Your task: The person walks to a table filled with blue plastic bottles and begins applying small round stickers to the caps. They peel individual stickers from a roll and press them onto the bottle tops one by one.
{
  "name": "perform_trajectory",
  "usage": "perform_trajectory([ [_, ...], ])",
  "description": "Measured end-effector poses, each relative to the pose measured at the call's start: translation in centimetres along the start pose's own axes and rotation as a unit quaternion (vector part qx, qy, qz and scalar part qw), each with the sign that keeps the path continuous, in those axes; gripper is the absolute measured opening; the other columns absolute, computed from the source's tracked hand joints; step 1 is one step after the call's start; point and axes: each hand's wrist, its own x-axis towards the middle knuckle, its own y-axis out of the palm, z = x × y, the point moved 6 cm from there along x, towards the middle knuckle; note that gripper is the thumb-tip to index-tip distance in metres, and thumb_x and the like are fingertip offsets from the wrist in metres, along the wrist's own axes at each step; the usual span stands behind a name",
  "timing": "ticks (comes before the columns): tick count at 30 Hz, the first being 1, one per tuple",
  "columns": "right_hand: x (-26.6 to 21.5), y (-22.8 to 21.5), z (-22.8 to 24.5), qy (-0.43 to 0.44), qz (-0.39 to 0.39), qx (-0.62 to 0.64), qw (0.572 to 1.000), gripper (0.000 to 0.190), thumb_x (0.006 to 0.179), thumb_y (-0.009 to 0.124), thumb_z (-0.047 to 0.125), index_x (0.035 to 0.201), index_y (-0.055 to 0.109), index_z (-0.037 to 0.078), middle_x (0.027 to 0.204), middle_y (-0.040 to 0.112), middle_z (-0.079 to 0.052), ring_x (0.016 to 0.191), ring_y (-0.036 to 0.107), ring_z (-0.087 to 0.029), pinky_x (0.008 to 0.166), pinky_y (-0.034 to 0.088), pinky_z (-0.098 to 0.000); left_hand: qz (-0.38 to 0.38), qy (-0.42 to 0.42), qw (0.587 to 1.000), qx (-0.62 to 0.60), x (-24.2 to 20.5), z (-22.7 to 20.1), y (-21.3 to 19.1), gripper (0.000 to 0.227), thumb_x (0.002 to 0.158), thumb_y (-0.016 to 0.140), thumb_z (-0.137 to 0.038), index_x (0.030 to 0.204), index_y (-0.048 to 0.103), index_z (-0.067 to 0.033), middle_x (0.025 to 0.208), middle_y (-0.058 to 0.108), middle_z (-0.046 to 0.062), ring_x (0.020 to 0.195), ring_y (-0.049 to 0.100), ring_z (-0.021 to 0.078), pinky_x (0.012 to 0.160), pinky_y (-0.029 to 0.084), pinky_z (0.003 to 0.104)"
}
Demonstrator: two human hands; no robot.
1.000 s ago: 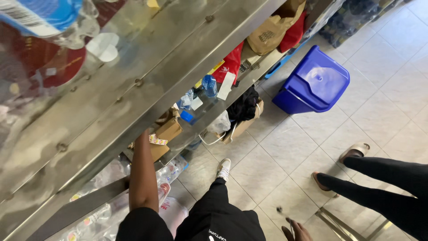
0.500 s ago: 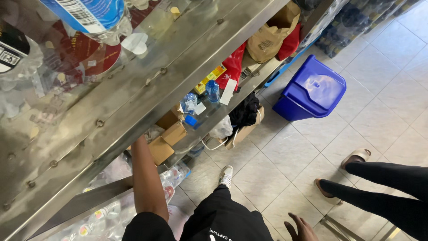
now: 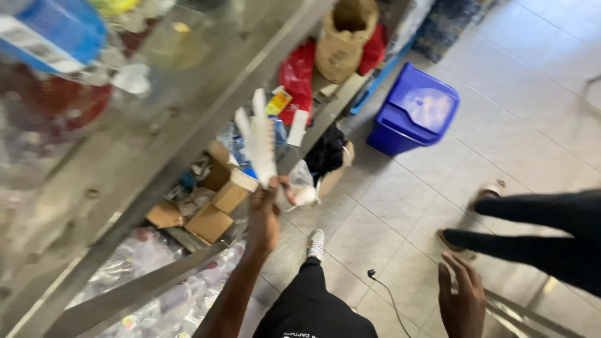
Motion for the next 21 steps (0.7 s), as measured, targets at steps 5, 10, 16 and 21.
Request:
perform_trajectory([
  [5, 0.1, -6.7, 8.4, -0.089, -0.048, 0.143, 0.984, 0.029, 0.109, 0.065, 0.012, 0.136, 0.072, 0.005, 0.145, 0.072, -0.014, 0.14, 0.066, -0.031, 0.119, 0.053, -0.0448, 0.2, -0.157, 0.967, 0.037, -7.1, 6.2, 10.5, 0.033, 0.113, 0.056, -0.033, 0.123, 0.066, -0.0031, 0.065, 0.051, 0.001, 0.058, 0.056, 0.0145, 0.064, 0.053, 0.031],
  [10, -4.4, -4.9, 8.8, -0.029, 0.08, 0.24, 0.967, 0.081, 0.092, 0.085, 0.024, 0.163, 0.047, 0.012, 0.167, 0.05, -0.013, 0.16, 0.041, -0.03, 0.132, 0.033, -0.0454, 0.353, -0.297, 0.887, -0.033, -16.7, 8.4, 17.9, 0.03, 0.112, 0.059, -0.036, 0.112, 0.059, -0.0064, 0.072, 0.053, 0.002, 0.061, 0.055, 0.0157, 0.067, 0.048, 0.032],
  [16, -17.1, -6.6, 3.5, 0.275, 0.153, 0.316, 0.895, 0.03, 0.099, 0.075, 0.039, 0.117, 0.066, 0.017, 0.096, 0.074, 0.002, 0.091, 0.07, -0.013, 0.09, 0.052, -0.0283, 0.466, -0.453, 0.757, -0.07, -29.8, 12.3, 21.6, 0.032, 0.11, 0.063, -0.034, 0.094, 0.054, -0.0085, 0.07, 0.04, 0.001, 0.058, 0.046, 0.0135, 0.064, 0.048, 0.032],
  [21, -28.9, -9.1, -0.7, 0.368, 0.055, 0.236, 0.898, 0.029, 0.106, 0.065, 0.039, 0.126, 0.069, 0.018, 0.098, 0.082, 0.002, 0.083, 0.07, -0.013, 0.084, 0.052, -0.0271, 0.52, -0.476, 0.709, -0.011, -41.1, 18.0, 21.2, 0.043, 0.105, 0.071, -0.028, 0.077, 0.041, -0.0143, 0.062, 0.031, -0.003, 0.056, 0.038, 0.0114, 0.069, 0.055, 0.035],
])
